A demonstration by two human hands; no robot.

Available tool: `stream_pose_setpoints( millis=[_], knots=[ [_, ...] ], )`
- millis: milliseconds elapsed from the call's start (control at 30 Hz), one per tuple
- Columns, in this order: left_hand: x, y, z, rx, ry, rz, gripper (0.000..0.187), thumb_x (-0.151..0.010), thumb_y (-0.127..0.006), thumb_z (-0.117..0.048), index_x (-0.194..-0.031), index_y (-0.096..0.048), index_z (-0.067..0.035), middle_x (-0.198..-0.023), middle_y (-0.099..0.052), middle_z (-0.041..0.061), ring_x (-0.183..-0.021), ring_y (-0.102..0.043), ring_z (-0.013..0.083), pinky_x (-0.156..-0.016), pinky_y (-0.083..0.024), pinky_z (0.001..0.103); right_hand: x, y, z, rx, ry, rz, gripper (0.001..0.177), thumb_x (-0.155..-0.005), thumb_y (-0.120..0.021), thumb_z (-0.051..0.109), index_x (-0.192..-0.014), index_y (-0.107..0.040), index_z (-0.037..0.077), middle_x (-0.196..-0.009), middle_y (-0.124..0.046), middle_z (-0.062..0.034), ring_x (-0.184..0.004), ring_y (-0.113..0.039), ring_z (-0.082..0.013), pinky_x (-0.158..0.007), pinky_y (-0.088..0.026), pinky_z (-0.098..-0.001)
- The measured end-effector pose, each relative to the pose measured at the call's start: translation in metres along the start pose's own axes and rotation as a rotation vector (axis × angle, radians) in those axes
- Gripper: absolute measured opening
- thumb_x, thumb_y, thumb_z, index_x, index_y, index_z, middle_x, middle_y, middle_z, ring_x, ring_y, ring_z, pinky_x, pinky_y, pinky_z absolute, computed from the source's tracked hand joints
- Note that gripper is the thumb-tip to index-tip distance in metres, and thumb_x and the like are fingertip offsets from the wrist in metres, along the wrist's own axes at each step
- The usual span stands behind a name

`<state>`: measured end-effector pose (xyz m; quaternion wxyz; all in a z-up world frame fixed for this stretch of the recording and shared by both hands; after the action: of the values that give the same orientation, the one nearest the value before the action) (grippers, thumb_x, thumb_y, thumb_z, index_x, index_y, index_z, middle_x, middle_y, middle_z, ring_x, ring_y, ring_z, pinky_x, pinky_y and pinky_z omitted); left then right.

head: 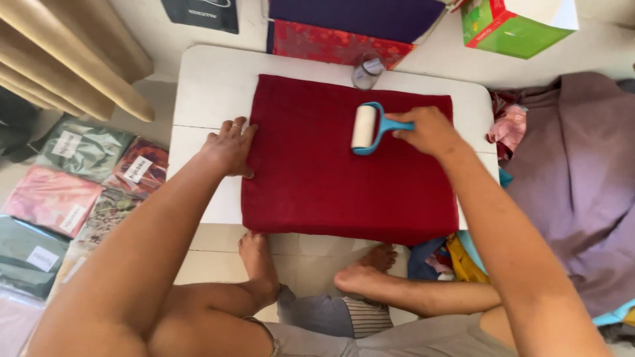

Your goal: Cleaning a red fabric using a lint roller on a small table.

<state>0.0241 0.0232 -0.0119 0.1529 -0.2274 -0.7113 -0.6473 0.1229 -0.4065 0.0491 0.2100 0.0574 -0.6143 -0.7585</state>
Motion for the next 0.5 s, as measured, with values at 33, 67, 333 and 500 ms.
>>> stream_pose_setpoints(
  millis=[33,67,333,500],
  knots=[
    [0.002,0.001,0.000,0.013,-0.005,-0.004,0.119,-0.069,-0.094,-0.040,-0.163,-0.025,-0.018,-0.165,-0.027,0.015,-0.152,-0.027,0.0357,-0.108,-0.046,0.063,-0.007,0.001,0.026,-0.010,0.007,0.015,0.044,-0.084,-0.081,0.031,-0.127,-0.072,0.040,-0.108,-0.075,-0.0102,-0.104,-0.071,-0.0360,-0.090,-0.056,-0.0462],
    [0.003,0.002,-0.001,0.026,-0.012,-0.007,0.121,-0.069,-0.094,-0.039,-0.164,-0.022,-0.018,-0.165,-0.027,0.016,-0.152,-0.027,0.0355,-0.109,-0.046,0.063,-0.013,0.002,0.051,-0.020,0.011,0.030,0.043,-0.087,-0.078,0.027,-0.129,-0.072,0.037,-0.112,-0.075,-0.0137,-0.107,-0.070,-0.0390,-0.092,-0.057,-0.0497],
    [0.002,-0.001,0.001,0.087,0.007,-0.076,0.107,-0.080,-0.084,-0.042,-0.161,-0.024,-0.007,-0.159,-0.039,0.018,-0.149,-0.036,0.0342,-0.105,-0.050,0.062,-0.095,-0.043,0.161,0.002,0.132,0.034,0.047,-0.089,-0.073,0.032,-0.132,-0.065,0.048,-0.113,-0.075,-0.0069,-0.107,-0.072,-0.0326,-0.092,-0.059,-0.0469],
    [-0.003,-0.006,0.002,0.069,0.019,-0.113,0.103,-0.082,-0.082,-0.045,-0.158,-0.028,-0.003,-0.156,-0.041,0.019,-0.147,-0.038,0.0347,-0.103,-0.052,0.061,-0.107,-0.043,0.191,-0.062,0.229,-0.030,0.046,-0.092,-0.071,0.023,-0.135,-0.067,0.039,-0.103,-0.074,-0.0130,-0.099,-0.074,-0.0361,-0.088,-0.060,-0.0471]
  ],
)
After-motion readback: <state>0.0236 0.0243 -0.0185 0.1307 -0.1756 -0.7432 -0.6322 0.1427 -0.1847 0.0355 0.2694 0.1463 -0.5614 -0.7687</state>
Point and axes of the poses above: each hand's wrist, its own x-axis away from the middle knuckle, its own y-axis out of the back of the hand, z = x × y, the point moved 1 cm from there along -x, towards the middle knuckle
